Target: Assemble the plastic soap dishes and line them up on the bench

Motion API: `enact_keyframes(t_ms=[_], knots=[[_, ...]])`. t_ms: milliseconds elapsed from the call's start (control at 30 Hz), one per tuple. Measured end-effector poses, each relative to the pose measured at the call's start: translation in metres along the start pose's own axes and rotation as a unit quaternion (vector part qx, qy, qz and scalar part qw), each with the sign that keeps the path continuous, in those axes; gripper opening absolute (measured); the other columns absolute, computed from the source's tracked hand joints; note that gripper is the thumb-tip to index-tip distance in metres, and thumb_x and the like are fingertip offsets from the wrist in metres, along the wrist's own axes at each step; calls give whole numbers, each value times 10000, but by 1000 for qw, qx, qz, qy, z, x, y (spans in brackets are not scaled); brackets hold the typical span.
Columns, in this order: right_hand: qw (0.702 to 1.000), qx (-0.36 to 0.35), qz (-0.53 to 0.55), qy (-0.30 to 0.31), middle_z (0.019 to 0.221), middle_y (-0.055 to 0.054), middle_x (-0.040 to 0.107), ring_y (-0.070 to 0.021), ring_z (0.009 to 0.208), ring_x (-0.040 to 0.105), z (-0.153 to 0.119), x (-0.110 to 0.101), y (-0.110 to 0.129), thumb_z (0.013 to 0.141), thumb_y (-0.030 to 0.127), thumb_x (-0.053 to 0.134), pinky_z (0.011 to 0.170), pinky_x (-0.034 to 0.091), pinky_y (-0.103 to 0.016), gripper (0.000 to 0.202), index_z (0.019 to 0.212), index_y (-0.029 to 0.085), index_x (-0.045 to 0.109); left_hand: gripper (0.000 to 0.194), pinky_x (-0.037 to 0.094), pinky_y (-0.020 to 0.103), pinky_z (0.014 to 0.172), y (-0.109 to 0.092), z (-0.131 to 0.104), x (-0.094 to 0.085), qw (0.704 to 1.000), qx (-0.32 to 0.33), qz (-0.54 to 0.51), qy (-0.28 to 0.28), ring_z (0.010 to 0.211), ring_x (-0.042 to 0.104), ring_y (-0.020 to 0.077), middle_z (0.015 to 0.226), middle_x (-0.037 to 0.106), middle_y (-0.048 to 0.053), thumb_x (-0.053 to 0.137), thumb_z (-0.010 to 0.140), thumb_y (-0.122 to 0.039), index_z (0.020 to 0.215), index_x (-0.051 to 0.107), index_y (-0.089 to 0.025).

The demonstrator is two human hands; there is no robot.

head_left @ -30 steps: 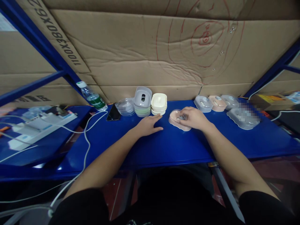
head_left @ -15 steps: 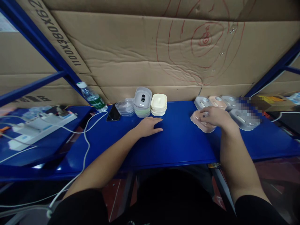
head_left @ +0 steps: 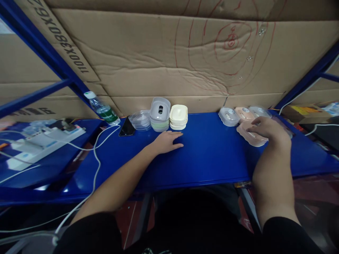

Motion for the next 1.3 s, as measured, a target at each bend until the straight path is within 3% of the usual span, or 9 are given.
enact_keyframes(t_ms=[133,233,333,467,600,733,967,1067,1300], knots=[[999,32,20,38,1251,-197,756,-319,1051,691,0,1,11,845,469,765,813,467,-401,510,1272,191,735,616,496,466,1109,-1,0,-1,1000,2,-6,-3,1315,664,312,1524,650,121,627,1012,-568,1512,607,-208],[996,-69,20,-55,1302,-196,736,-377,1200,660,0,5,33,849,487,738,973,479,-458,507,1256,184,739,620,497,472,1110,-1,1,0,1000,2,-6,2,1322,662,317,1528,646,124,630,1008,-568,1510,610,-204],[957,-238,90,-138,1388,-196,697,-403,1340,598,-5,15,68,897,471,695,1139,432,-541,525,1325,168,703,609,501,470,1108,1,1,0,1000,4,-8,0,1321,662,314,1526,650,116,634,1005,-565,1501,618,-212],[880,-430,186,-79,1408,-170,697,-406,1322,630,-25,39,122,940,501,684,1145,465,-610,487,1336,217,702,571,521,463,1078,1,1,-2,999,22,-14,-21,1269,690,301,1459,700,120,631,1007,-546,1469,646,-211],[829,-529,181,-3,1398,-155,712,-366,1323,649,-43,67,158,972,449,684,1136,498,-581,486,1399,217,676,422,536,457,1005,-2,0,-13,996,46,9,-74,1144,731,284,1255,795,103,591,1028,-488,1327,737,-230],[825,-542,158,42,1399,-161,709,-358,1305,667,-46,85,167,953,412,723,1105,534,-562,522,1429,205,666,356,507,496,961,3,-6,-33,981,-14,48,-190,1061,721,300,1077,808,98,540,1033,-474,1149,791,-251],[843,-510,168,32,1394,-151,718,-362,1282,682,-38,89,156,960,431,723,1088,553,-582,540,1455,226,654,303,381,560,1098,45,-20,-54,893,-170,99,-404,1261,603,349,1305,719,122,629,950,-475,1137,739,-263],[844,-510,164,32,1405,-143,714,-358,1284,681,-39,91,159,961,434,718,1075,562,-582,554,1473,238,638,304,315,616,1158,44,-20,-51,893,-175,115,-399,1387,520,392,1438,653,122,680,922,-464,1160,732,-282],[827,-539,156,29,1363,-166,732,-362,1263,681,-47,95,176,997,417,664,1084,549,-570,496,1433,180,666,269,119,774,1234,-7,8,-38,943,-155,62,-288,1581,314,460,1639,507,100,679,947,-312,1204,759,-307]])
Point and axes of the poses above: each hand's wrist, its own z-axis towards the middle knuckle, its own x-axis out of the palm, y = z × x, the point moved 1 cm from there along z, towards the middle knuckle
